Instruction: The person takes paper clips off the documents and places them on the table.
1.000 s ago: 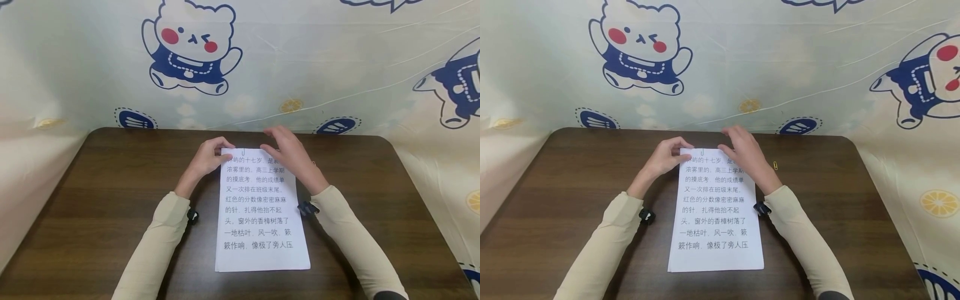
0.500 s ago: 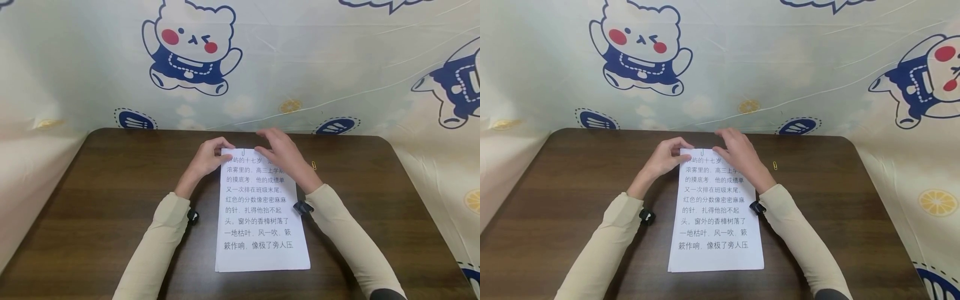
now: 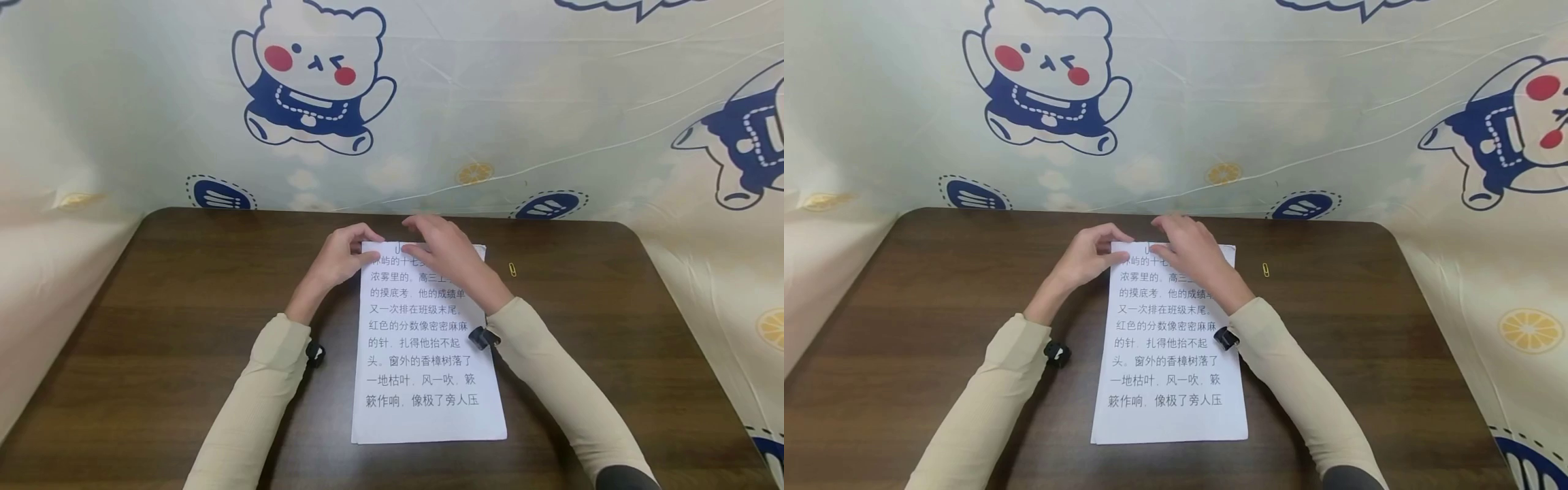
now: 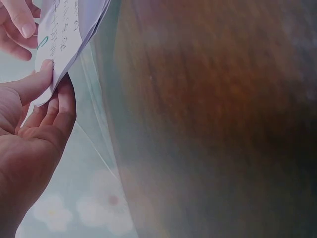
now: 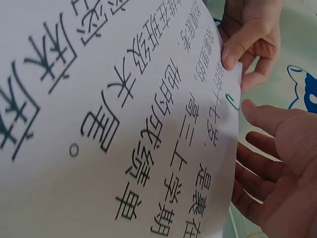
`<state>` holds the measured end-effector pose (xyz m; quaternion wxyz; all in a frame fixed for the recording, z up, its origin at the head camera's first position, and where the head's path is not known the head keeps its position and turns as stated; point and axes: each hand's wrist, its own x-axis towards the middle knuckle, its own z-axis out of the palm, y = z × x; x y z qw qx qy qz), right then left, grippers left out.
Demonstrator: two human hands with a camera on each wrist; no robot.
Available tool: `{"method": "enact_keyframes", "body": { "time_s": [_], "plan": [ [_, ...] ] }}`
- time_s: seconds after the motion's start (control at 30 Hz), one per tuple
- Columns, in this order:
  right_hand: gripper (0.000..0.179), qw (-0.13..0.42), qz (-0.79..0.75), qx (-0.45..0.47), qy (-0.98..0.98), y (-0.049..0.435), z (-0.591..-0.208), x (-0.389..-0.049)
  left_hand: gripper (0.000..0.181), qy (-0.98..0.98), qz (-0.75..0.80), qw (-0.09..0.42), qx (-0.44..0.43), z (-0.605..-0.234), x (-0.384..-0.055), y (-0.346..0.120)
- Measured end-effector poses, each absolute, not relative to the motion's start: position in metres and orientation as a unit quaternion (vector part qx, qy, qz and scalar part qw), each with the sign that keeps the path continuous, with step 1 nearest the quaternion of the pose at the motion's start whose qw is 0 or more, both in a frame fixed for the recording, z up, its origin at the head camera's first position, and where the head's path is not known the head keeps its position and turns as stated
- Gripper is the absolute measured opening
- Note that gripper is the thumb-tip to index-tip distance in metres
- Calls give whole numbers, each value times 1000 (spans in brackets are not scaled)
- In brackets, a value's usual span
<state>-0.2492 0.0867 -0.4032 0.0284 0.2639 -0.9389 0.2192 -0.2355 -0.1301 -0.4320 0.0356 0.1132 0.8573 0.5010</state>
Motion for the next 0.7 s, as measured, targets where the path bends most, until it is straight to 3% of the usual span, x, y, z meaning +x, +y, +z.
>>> {"method": "enact_keyframes", "body": {
  "time_s": [0.3,0.7],
  "plan": [
    [43,-5,206,267,-941,75,-404,-246,24,857,499,34,128,-431,-235,-131],
    [41,-2,211,269,-940,71,-410,-245,23,850,508,34,130,-429,-235,-131]
  ]
}}
